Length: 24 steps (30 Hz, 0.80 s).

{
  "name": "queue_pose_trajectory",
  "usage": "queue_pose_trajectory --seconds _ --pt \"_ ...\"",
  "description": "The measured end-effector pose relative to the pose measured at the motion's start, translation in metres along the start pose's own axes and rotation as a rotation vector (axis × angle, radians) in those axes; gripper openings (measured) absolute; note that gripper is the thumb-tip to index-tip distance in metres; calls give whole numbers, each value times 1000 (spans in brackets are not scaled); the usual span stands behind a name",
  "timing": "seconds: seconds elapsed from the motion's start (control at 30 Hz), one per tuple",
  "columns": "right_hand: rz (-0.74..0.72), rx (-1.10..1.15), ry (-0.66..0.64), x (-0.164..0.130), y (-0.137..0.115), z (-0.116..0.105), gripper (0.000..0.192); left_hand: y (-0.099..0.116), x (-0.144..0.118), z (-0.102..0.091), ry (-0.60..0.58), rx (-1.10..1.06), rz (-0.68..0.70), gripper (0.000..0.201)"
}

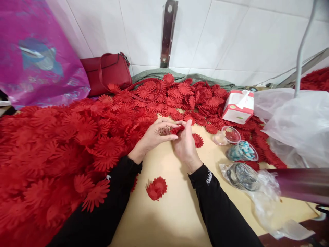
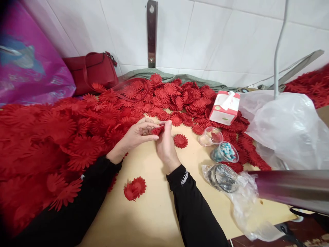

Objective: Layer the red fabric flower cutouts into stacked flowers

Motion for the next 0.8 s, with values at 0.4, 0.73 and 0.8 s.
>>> queue_pose_trajectory --seconds 0.4,0.73,0.8 --pt "143 62 -61 -14 15 7 37 0 -4 -2 179 206 -93 22" --pt "-35 -160 19 1 2 -18 14 -5 0 -2 80 -106 -126 38" --pt "-8 -127 -27 0 2 -15 16 -7 0 -3 75 -129 -147 36"
Point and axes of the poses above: each hand's wrist, its own x-axis towards the middle knuckle, its own z-axis out of the palm, y = z × x, the point moved 3 cm from there along x, towards the middle knuckle
